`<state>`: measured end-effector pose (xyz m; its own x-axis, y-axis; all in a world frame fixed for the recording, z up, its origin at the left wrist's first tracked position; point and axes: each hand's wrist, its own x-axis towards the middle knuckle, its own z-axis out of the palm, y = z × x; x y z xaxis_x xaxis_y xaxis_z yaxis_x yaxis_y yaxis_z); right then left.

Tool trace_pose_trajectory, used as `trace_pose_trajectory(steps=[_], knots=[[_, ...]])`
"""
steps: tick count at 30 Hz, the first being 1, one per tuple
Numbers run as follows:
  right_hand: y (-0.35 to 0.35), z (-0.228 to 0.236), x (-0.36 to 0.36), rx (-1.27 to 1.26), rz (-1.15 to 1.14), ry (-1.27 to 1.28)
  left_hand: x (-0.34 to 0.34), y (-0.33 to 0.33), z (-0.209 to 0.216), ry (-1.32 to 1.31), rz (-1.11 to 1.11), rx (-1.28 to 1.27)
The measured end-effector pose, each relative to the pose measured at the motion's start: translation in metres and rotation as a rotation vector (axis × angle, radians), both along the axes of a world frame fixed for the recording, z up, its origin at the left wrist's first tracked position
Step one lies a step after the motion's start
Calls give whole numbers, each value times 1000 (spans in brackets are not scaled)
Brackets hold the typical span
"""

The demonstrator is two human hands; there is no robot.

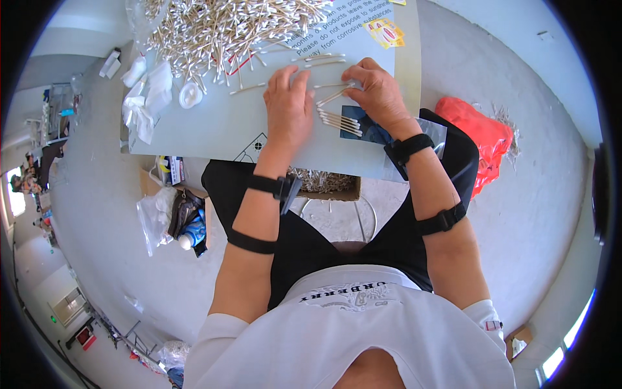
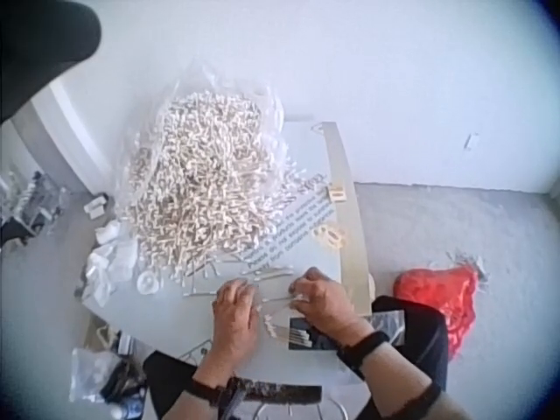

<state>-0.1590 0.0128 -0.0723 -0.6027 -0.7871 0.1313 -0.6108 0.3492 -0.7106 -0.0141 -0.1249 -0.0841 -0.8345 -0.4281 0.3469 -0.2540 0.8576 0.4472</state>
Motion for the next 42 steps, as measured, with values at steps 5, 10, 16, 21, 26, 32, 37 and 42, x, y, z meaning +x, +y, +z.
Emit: trace_pose_trajectory(steps=[5, 10, 16, 21, 26, 32, 37, 42], knots=[[0, -2, 0, -12, -22, 3, -33, -18, 7, 83, -6, 29], [-2, -2, 2, -13, -45, -1, -46, -24, 6, 47, -9, 45], [-3, -3, 0, 5, -57, -4, -44, -22, 4, 29, -32, 33], [-2, -3, 0, 15, -68, 10, -43, -16, 3, 20, -44, 24], [-2, -3, 1, 4, -70, 6, -47, -21, 5, 116, -12, 13], [-3, -2, 1, 9, -79, 2, -56, -28, 6, 41, -16, -23], [-2, -4, -1, -21, -84, -59, -50, -24, 7, -13, -41, -21], [0, -7, -6, -83, -118, -129, -39, -13, 7, -33, -67, 35]])
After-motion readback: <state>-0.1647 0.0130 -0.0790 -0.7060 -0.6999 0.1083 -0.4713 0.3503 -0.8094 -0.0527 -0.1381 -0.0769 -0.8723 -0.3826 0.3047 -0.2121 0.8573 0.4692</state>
